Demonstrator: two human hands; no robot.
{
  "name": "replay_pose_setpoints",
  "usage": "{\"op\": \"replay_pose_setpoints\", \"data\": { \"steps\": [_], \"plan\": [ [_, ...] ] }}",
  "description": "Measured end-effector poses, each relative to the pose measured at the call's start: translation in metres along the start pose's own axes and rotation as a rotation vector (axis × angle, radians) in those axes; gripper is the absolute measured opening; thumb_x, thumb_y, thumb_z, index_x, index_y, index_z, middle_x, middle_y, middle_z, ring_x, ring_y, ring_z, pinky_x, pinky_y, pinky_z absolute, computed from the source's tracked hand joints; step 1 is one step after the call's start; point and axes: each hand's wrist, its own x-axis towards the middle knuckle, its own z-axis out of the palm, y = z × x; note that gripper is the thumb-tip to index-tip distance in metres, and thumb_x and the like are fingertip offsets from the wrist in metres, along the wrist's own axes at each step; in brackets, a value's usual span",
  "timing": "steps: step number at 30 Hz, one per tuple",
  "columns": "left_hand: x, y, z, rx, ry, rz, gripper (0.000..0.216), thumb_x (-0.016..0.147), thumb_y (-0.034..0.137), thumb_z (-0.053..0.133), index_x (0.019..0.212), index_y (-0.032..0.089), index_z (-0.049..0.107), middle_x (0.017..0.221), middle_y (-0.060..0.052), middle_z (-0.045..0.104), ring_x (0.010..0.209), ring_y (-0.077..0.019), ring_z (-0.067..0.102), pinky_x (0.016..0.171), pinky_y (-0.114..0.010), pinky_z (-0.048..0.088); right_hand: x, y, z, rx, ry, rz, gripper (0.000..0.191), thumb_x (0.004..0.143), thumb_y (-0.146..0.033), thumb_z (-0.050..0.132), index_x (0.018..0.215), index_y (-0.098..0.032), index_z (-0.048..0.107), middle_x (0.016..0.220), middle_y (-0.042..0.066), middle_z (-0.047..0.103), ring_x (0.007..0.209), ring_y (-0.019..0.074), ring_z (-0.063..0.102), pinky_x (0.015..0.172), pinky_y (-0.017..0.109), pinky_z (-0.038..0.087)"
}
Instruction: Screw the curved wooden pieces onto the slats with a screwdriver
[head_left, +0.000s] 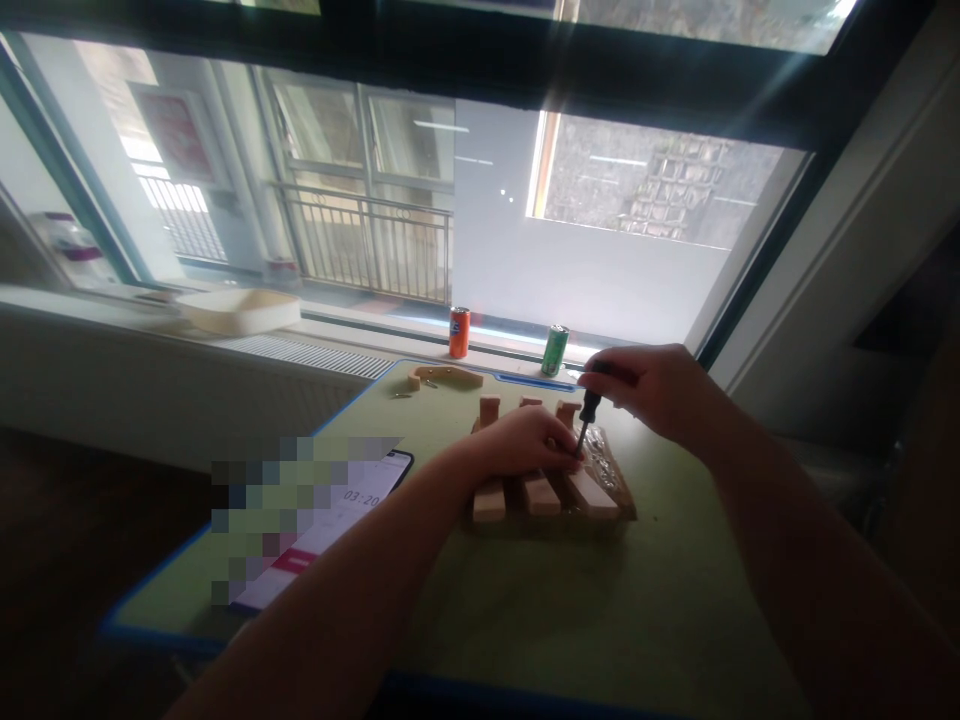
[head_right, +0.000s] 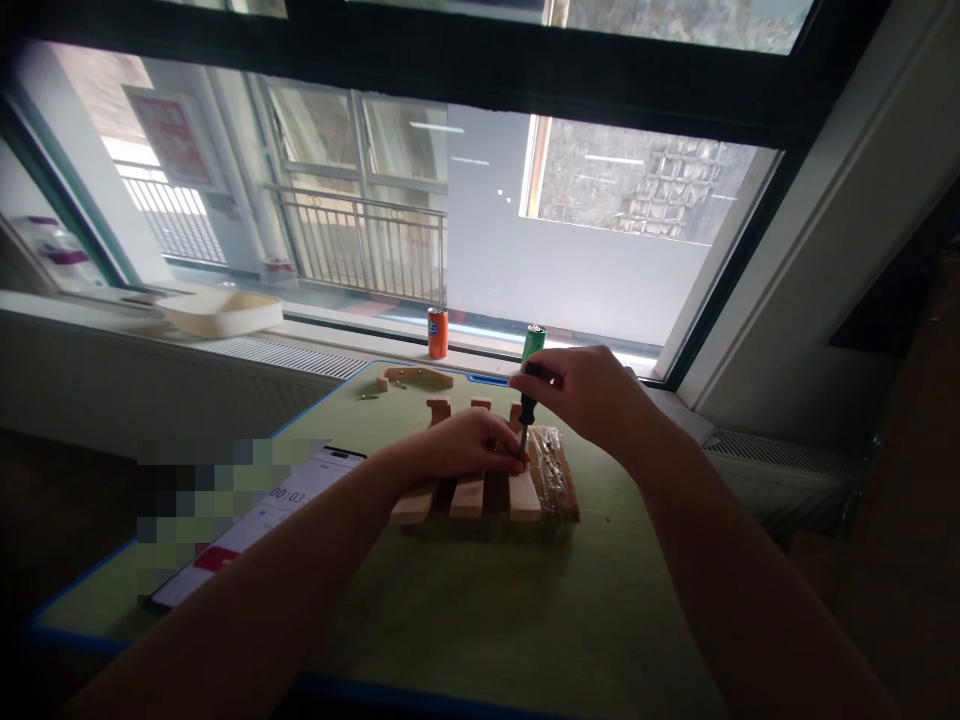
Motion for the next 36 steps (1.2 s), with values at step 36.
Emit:
{"op": "replay_pose_setpoints", "data": {
  "steps": [36],
  "plan": [
    [0.003,0.004,0.007,-0.007,0.110,-0.013,0.032,0.081,0.043,0.052,0.098,0.019,0.064,0.091,-0.003,0.064,0.082,-0.0150,0.058,0.071,-0.025,0.043,0.007,0.022,0.008,0.403,-0.329,0.170,0.026,0.072,-0.040,0.062,0.086,-0.018,0.055,0.073,0.001,0.057,0.059,0.0110,0.052,0.048,0.024,0.042]
  ]
}}
